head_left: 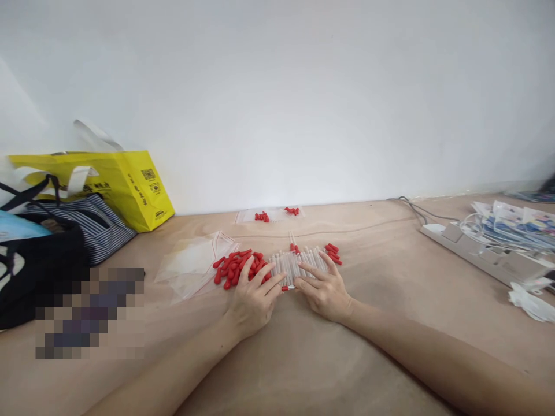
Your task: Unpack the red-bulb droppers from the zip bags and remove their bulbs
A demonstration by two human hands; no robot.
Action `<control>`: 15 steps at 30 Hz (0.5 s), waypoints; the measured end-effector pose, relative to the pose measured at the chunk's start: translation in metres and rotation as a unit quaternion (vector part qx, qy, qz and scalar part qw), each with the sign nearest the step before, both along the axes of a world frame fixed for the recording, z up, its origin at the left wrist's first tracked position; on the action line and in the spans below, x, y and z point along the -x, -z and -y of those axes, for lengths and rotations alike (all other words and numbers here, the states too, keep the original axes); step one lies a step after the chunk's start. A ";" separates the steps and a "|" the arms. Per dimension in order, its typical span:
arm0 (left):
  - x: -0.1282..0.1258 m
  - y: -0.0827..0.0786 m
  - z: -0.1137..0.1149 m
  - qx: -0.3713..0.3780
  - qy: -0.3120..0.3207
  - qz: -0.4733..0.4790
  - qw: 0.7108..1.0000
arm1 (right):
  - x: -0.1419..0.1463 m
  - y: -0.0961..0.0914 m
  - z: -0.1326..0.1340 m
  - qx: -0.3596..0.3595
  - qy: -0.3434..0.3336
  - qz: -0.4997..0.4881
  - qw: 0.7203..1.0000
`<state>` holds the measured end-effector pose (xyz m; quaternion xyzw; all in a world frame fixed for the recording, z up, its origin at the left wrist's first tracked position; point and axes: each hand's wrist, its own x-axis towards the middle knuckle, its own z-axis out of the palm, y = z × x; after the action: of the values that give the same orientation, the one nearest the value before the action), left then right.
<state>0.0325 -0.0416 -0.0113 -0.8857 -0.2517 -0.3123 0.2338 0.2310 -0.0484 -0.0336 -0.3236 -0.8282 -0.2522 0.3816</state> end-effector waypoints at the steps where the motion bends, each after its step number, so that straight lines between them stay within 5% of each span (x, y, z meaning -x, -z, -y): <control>1: -0.001 0.000 0.000 -0.003 0.000 0.005 1.000 | 0.000 -0.001 0.000 0.000 0.000 -0.002 1.000; 7: 0.004 -0.004 0.002 0.008 -0.008 0.004 1.000 | -0.003 -0.002 0.001 0.008 0.008 -0.014 1.000; 15: 0.027 -0.016 -0.006 0.017 -0.098 0.088 0.991 | -0.011 -0.003 -0.003 0.035 0.030 -0.066 0.997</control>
<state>0.0054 -0.0357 0.0047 -0.8295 -0.3623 -0.3605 0.2254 0.2416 -0.0455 -0.0309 -0.3778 -0.7993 -0.2126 0.4161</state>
